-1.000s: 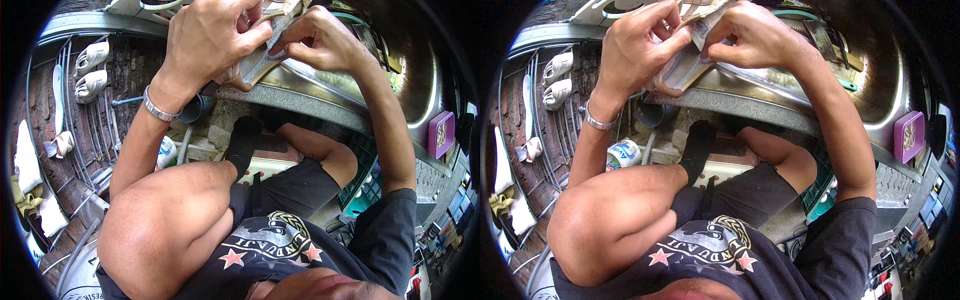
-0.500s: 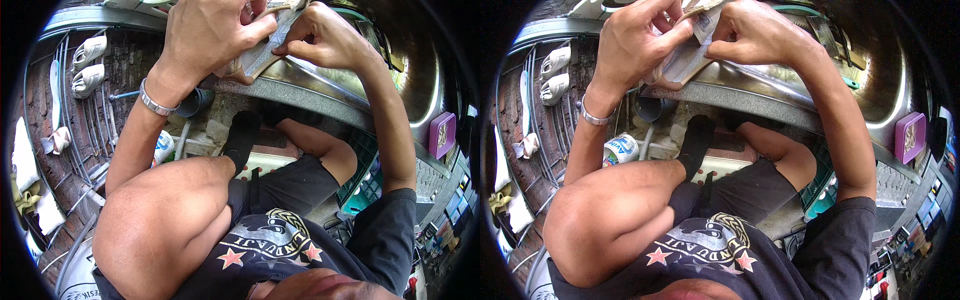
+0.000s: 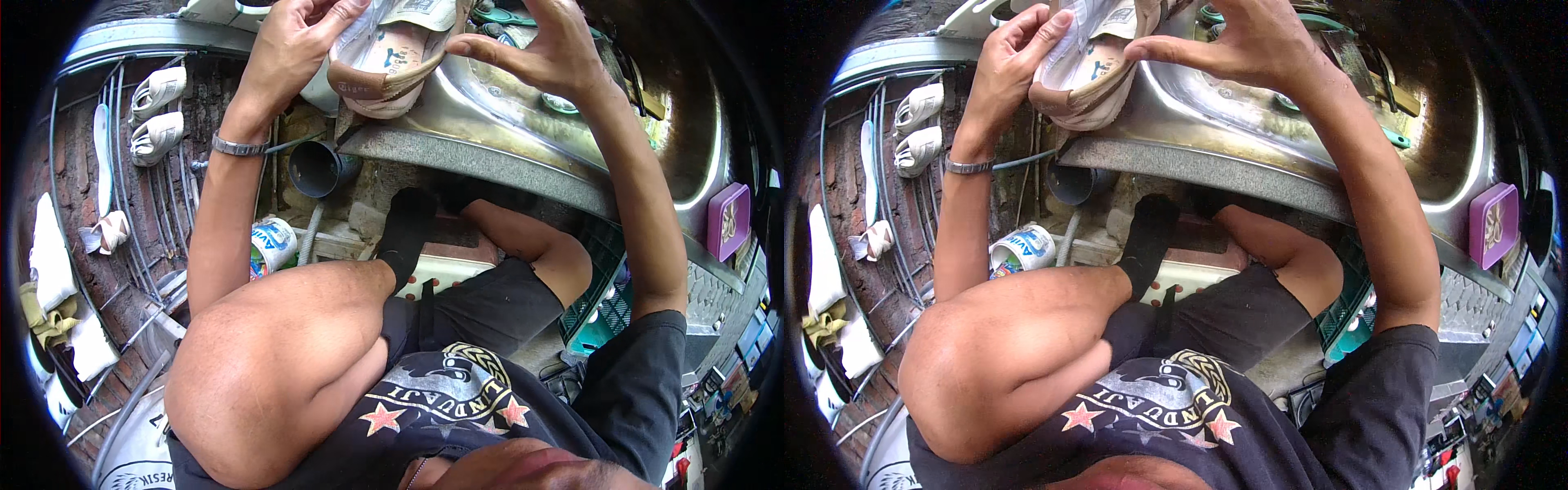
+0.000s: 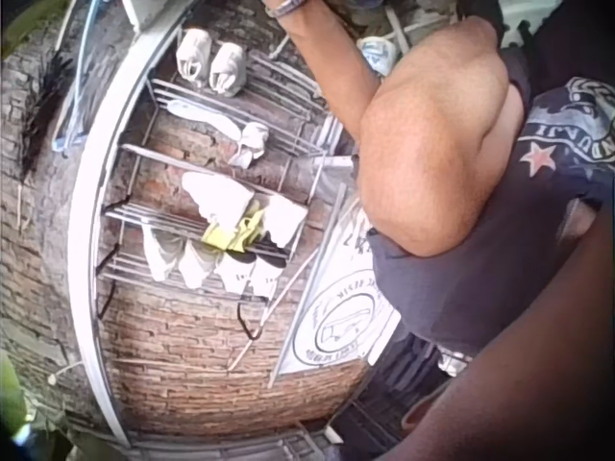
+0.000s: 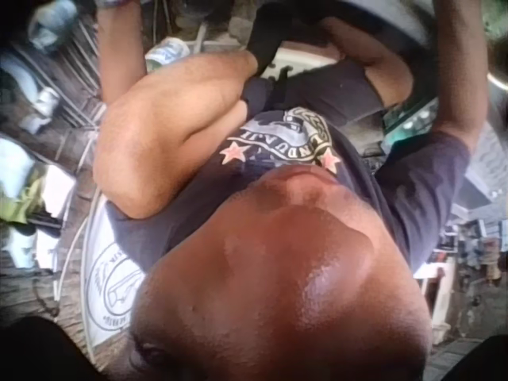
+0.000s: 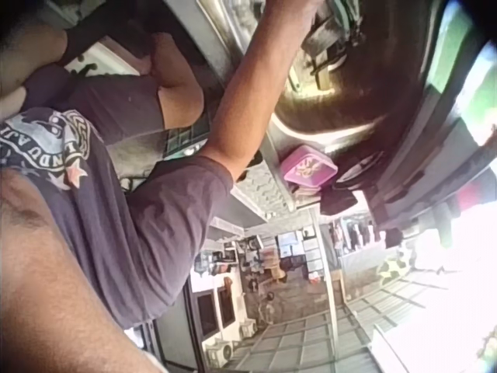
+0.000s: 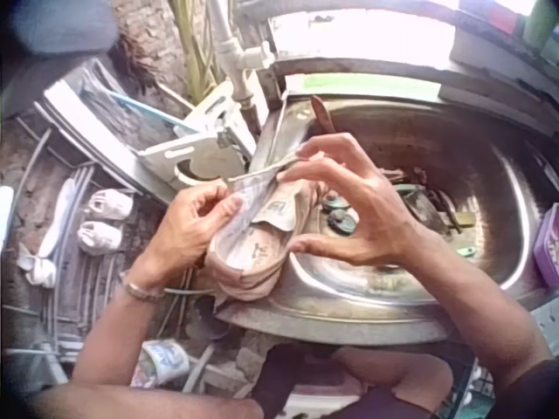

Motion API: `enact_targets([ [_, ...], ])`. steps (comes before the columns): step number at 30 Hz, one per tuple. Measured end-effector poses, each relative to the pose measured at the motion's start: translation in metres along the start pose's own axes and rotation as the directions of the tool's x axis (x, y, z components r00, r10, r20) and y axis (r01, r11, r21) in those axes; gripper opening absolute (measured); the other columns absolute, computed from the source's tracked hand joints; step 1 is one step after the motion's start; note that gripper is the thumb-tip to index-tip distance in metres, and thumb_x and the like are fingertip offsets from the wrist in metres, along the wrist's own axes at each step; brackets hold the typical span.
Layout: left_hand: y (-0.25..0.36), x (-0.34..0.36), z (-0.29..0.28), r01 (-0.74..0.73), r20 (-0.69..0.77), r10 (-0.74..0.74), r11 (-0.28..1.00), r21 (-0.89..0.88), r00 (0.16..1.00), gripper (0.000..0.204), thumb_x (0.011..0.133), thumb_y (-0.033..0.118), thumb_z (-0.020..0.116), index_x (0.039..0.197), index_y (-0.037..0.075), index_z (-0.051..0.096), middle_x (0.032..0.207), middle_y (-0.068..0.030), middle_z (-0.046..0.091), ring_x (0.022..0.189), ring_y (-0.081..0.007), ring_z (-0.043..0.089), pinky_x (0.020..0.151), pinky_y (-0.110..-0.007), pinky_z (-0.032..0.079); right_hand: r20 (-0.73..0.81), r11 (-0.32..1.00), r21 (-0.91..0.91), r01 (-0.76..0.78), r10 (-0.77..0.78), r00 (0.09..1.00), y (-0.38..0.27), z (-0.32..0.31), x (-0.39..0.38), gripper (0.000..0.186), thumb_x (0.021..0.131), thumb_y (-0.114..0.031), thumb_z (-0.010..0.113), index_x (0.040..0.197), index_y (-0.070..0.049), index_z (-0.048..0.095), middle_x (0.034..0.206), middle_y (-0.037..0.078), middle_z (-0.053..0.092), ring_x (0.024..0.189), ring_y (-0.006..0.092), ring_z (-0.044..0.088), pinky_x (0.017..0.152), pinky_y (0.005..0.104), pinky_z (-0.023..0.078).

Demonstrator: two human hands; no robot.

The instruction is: Cleaning a shoe in a sink with a brush and then applying glue to repair the sole.

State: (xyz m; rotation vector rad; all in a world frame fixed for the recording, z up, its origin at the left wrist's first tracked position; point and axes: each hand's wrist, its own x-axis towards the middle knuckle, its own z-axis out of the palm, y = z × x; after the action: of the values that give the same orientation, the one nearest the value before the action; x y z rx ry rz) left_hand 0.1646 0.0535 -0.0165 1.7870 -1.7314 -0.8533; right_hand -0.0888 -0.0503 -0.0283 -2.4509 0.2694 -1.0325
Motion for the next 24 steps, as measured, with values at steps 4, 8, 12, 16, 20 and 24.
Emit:
enact_targets([
  [4,-0.002,0.000,-0.002,0.000,0.025,0.000,1.000,0.006,1.000,0.038,0.092,0.015,0.065,0.128,0.004,0.059,0.114,-0.0101,0.067,0.097,-0.0170,0.066,0.086,-0.032,0.054,0.010,1.000,-0.013,-0.006,0.007,1.000,0.005,0.007,0.001,0.069,0.071,-0.045,0.089,0.124,-0.011,0.061,0.122,0.013,0.056,0.120,0.0297,0.052,0.096,0.0425,0.046],
  [8,0.014,-0.004,0.000,-0.028,0.054,0.024,0.996,0.090,0.998,0.039,0.092,0.015,0.065,0.128,0.005,0.058,0.114,-0.0103,0.066,0.098,-0.0172,0.066,0.087,-0.032,0.054,-0.015,0.998,-0.051,0.024,-0.024,1.000,0.007,0.010,-0.001,0.057,0.070,-0.038,0.090,0.111,-0.010,0.062,0.113,0.010,0.059,0.107,0.0290,0.054,0.090,0.0411,0.044],
  [12,0.029,-0.013,0.007,-0.128,0.074,0.114,0.965,0.228,0.991,0.039,0.092,0.014,0.064,0.129,0.005,0.058,0.115,-0.0105,0.066,0.098,-0.0174,0.066,0.087,-0.032,0.054,0.003,0.999,-0.020,-0.033,0.033,0.999,0.008,0.007,-0.004,0.049,0.069,-0.034,0.090,0.098,-0.009,0.059,0.101,0.009,0.059,0.095,0.0281,0.055,0.086,0.0403,0.045],
  [16,0.028,-0.010,0.007,-0.087,-0.012,0.091,0.972,0.217,0.996,0.040,0.092,0.014,0.064,0.130,0.005,0.057,0.116,-0.0107,0.066,0.099,-0.0176,0.066,0.087,-0.032,0.054,-0.006,0.998,-0.060,0.033,-0.034,0.999,0.015,0.013,-0.005,0.045,0.070,-0.033,0.089,0.092,-0.009,0.059,0.092,0.007,0.059,0.092,0.0277,0.055,0.082,0.0395,0.047],
  [20,0.022,-0.008,-0.004,-0.047,-0.035,0.054,0.985,0.163,0.998,0.040,0.092,0.013,0.064,0.131,0.005,0.057,0.117,-0.0109,0.066,0.099,-0.0178,0.066,0.088,-0.032,0.054,-0.254,0.942,0.235,0.239,-0.177,0.951,0.026,0.025,-0.004,0.043,0.070,-0.032,0.089,0.090,-0.008,0.059,0.087,0.007,0.058,0.091,0.0283,0.055,0.078,0.0405,0.048],
  [24,0.022,-0.011,-0.004,-0.043,-0.017,0.046,0.986,0.159,0.999,0.041,0.092,0.013,0.064,0.131,0.005,0.057,0.117,-0.0111,0.066,0.100,-0.0180,0.066,0.088,-0.033,0.054,-0.229,0.953,0.158,0.260,-0.221,0.948,0.033,0.028,-0.007,0.043,0.070,-0.031,0.089,0.089,-0.008,0.059,0.086,0.007,0.059,0.090,0.0291,0.056,0.077,0.0411,0.049],
])
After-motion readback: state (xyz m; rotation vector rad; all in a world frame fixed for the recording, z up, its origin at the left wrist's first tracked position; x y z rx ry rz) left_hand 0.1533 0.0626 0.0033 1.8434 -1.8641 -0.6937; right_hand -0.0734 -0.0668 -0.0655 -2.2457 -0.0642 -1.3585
